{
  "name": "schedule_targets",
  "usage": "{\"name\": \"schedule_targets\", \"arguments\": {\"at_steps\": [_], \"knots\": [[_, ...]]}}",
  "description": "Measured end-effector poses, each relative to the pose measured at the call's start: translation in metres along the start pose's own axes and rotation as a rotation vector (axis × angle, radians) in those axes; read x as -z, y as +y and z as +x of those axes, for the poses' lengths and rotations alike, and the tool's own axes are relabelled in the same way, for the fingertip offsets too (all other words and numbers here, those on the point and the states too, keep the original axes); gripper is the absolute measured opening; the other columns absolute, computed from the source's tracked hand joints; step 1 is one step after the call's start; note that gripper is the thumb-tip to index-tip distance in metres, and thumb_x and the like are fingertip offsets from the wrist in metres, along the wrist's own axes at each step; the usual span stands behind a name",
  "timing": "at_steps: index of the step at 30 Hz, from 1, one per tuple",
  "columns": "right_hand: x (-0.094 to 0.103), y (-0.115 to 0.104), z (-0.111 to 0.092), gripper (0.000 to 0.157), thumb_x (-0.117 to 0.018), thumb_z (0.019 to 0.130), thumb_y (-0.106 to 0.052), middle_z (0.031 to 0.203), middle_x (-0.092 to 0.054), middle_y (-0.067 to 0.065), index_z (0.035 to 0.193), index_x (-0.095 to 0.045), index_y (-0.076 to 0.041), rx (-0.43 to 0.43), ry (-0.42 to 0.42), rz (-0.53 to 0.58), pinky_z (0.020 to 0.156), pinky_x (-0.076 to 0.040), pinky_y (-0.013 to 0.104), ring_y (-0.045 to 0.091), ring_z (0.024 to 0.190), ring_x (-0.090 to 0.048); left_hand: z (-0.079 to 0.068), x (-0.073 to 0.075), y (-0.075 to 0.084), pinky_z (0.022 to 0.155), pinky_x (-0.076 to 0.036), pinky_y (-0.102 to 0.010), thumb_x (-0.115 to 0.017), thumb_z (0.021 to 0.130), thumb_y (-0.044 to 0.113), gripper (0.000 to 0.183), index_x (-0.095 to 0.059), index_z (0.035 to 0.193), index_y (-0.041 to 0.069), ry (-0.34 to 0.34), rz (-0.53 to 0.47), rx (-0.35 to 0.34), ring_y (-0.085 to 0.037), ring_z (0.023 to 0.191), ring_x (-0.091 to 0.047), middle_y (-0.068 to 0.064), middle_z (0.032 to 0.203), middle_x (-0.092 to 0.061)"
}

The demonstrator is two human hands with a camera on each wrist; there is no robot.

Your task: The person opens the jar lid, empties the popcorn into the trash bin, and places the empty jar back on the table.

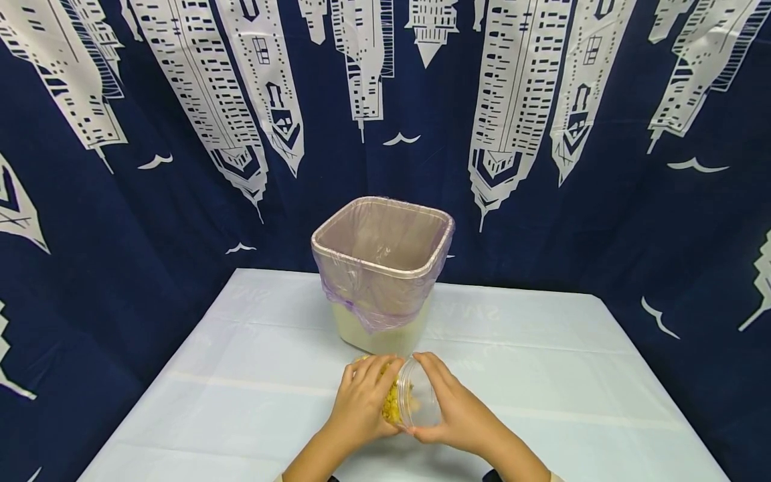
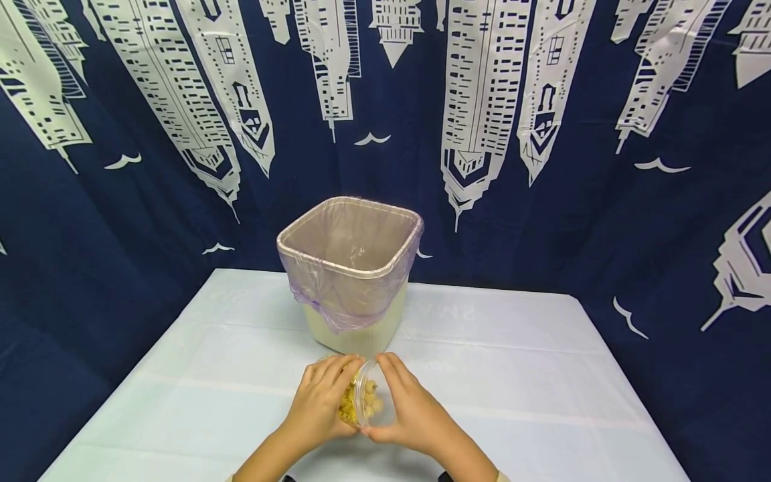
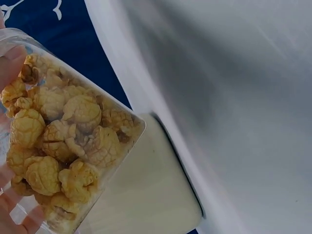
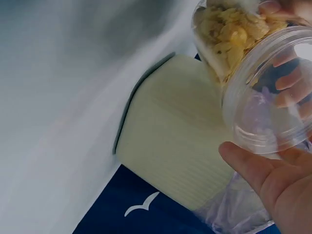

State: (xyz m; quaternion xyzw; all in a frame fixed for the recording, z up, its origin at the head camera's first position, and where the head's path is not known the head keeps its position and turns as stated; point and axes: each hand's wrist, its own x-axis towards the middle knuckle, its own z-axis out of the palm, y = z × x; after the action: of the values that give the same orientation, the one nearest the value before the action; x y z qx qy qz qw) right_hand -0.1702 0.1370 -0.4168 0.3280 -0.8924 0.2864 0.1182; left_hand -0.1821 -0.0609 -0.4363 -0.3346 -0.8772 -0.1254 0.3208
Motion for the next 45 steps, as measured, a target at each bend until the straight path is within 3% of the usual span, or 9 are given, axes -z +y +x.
{"name": "schedule_targets", "arguments": {"at_steps": [6,10,15,21,24,29,35,42,45], "knots": [[0.003,0.007,-0.002,0.102,-0.08,0.057,-0.032,0.145,-0.021,0.005,0.14,-0.024,-0.014,0.191,-0.024,-0.099,0.088,-0.041,0.045,0.032,0.126,-0.03,-0.001,0.002,-0.001,0.083,-0.038,-0.038,-0.084,0.036,0.052,0.106,-0.044,0.126,0.013,-0.036,-0.009,0.002,-0.022,0.108,-0.045,-0.006,0.121,-0.049],[0.005,0.007,-0.004,0.104,-0.08,0.06,-0.036,0.148,-0.014,0.004,0.142,-0.02,-0.015,0.189,-0.056,-0.085,0.087,-0.04,0.05,0.038,0.127,-0.025,-0.001,0.002,0.0,0.083,-0.039,-0.037,-0.084,0.037,0.051,0.105,-0.043,0.127,0.013,-0.058,-0.022,0.012,-0.022,0.109,-0.044,-0.005,0.122,-0.048],[0.001,-0.004,-0.005,0.106,-0.069,0.068,-0.053,0.148,-0.007,0.01,0.145,-0.006,-0.016,-0.004,-0.024,0.035,0.085,-0.04,0.053,0.038,0.127,-0.024,0.001,0.002,0.001,0.085,-0.037,-0.037,-0.083,0.04,0.051,0.105,-0.041,0.128,0.013,-0.075,-0.033,0.031,-0.022,0.11,-0.042,-0.005,0.123,-0.046],[-0.004,-0.018,-0.001,0.095,-0.059,0.076,-0.057,0.138,-0.026,0.019,0.143,-0.011,-0.008,-0.341,0.037,0.083,0.081,-0.041,0.056,0.04,0.116,-0.039,0.002,0.002,0.002,0.087,-0.035,-0.039,-0.084,0.038,0.051,0.106,-0.042,0.128,0.013,-0.054,-0.034,0.035,-0.023,0.109,-0.043,-0.005,0.121,-0.047],[-0.004,-0.021,0.001,0.095,-0.054,0.077,-0.061,0.132,-0.033,0.022,0.141,-0.017,-0.002,-0.422,0.026,0.074,0.077,-0.044,0.055,0.04,0.11,-0.045,0.002,0.002,0.002,0.087,-0.035,-0.039,-0.084,0.036,0.051,0.107,-0.042,0.128,0.014,-0.048,-0.027,0.034,-0.023,0.109,-0.043,-0.005,0.121,-0.047],[-0.003,-0.023,0.003,0.095,-0.054,0.076,-0.062,0.127,-0.038,0.025,0.138,-0.023,0.003,-0.477,0.006,0.088,0.069,-0.047,0.052,0.04,0.1,-0.052,0.002,0.001,0.002,0.087,-0.035,-0.039,-0.084,0.038,0.05,0.105,-0.043,0.127,0.014,-0.046,-0.019,0.039,-0.023,0.109,-0.043,-0.005,0.121,-0.047],[-0.004,-0.019,0.002,0.096,-0.064,0.07,-0.059,0.13,-0.036,0.015,0.14,-0.023,-0.007,-0.403,-0.005,0.132,0.071,-0.048,0.049,0.034,0.102,-0.051,0.0,0.001,0.002,0.088,-0.035,-0.039,-0.083,0.04,0.05,0.103,-0.042,0.127,0.013,-0.068,-0.027,0.046,-0.023,0.11,-0.042,-0.005,0.122,-0.046],[0.001,-0.008,-0.001,0.1,-0.072,0.065,-0.053,0.14,-0.027,0.003,0.143,-0.018,-0.023,-0.153,-0.016,0.076,0.086,-0.043,0.045,0.027,0.116,-0.042,0.0,0.003,0.0,0.088,-0.034,-0.04,-0.08,0.042,0.056,0.103,-0.042,0.128,0.015,-0.068,-0.037,0.046,-0.023,0.111,-0.042,-0.004,0.123,-0.046],[0.003,-0.004,-0.001,0.103,-0.078,0.062,-0.045,0.143,-0.024,0.001,0.143,-0.018,-0.022,-0.057,-0.031,0.034,0.088,-0.042,0.041,0.023,0.122,-0.037,0.0,0.004,0.0,0.087,-0.035,-0.039,-0.082,0.039,0.055,0.106,-0.041,0.128,0.014,-0.073,-0.029,0.04,-0.023,0.11,-0.043,-0.005,0.122,-0.046]]}}
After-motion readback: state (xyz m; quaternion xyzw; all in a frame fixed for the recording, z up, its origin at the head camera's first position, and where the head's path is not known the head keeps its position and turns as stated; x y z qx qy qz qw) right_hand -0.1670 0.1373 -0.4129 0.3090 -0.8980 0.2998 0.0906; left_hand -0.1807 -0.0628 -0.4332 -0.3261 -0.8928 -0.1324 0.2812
